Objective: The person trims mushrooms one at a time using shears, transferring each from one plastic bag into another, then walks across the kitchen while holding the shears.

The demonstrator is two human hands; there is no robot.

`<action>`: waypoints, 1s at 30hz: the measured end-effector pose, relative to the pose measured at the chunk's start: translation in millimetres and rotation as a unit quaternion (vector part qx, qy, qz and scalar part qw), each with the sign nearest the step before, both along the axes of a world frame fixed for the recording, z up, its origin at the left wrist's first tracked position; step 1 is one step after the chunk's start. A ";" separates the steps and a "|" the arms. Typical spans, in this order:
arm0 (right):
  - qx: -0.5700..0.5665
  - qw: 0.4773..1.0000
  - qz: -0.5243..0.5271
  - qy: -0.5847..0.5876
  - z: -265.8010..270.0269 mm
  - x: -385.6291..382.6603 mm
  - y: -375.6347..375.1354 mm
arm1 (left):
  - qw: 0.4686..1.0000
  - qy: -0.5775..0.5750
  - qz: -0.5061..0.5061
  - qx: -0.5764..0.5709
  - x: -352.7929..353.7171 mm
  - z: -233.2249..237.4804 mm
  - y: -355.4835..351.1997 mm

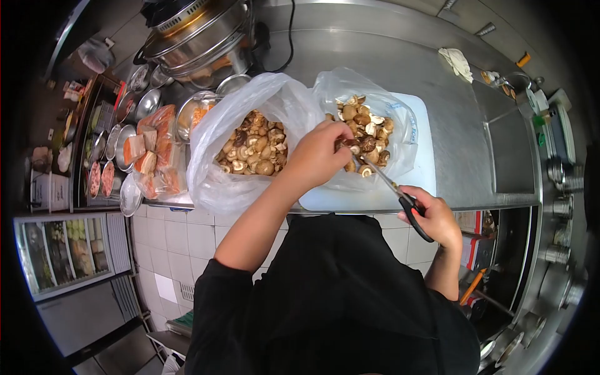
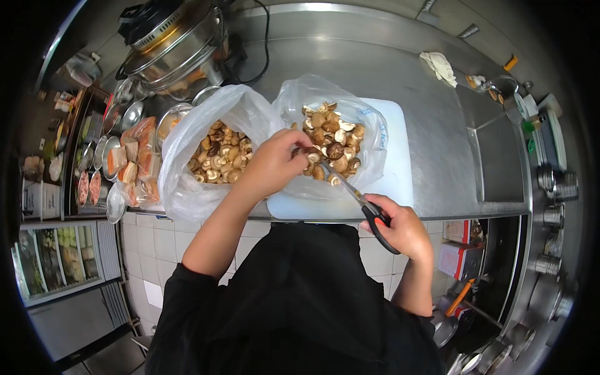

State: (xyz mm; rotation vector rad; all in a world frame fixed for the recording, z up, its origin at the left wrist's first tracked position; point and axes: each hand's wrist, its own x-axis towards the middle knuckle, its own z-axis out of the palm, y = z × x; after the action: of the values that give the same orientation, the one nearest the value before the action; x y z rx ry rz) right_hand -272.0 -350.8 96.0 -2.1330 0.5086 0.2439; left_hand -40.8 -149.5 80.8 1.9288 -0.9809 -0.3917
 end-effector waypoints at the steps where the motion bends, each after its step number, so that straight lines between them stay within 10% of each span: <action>1: -0.011 0.999 -0.035 0.007 -5.1 -5.2 -5.0 | 1.000 -0.001 -0.006 0.001 0.5 -5.4 -12.5; 7: 0.013 0.994 -0.100 0.033 -21.0 -23.8 -15.2 | 0.947 -0.118 0.074 0.288 -5.8 -13.0 -31.5; 11: 0.034 0.995 -0.091 0.008 -36.7 -23.3 -18.7 | 0.965 -0.182 0.042 0.184 -0.4 -3.4 1.0; 13: 0.063 0.994 -0.089 -0.023 -36.8 -16.8 -17.8 | 0.980 0.151 -0.027 0.127 8.9 38.1 22.6; 18: 0.151 0.982 -0.056 -0.096 -27.9 2.6 -14.3 | 0.985 0.008 0.108 0.135 48.0 21.8 94.8; 20: 0.182 0.978 -0.022 -0.102 -21.4 13.7 -7.5 | 0.912 -0.066 0.119 0.388 55.0 -3.7 110.7; 23: 0.225 0.968 0.016 -0.109 -15.9 31.8 7.7 | 0.888 -0.148 0.117 0.420 47.9 -64.4 125.6; 30: 0.215 0.968 0.076 -0.107 -21.2 57.2 34.8 | 0.916 -0.074 0.160 0.361 43.6 -57.4 131.7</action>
State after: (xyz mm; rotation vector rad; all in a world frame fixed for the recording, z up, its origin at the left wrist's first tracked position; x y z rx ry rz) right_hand -214.8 -316.0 74.8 -1.7462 0.1472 0.1864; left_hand 2.8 -17.8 23.4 2.7762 -0.6258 -0.4601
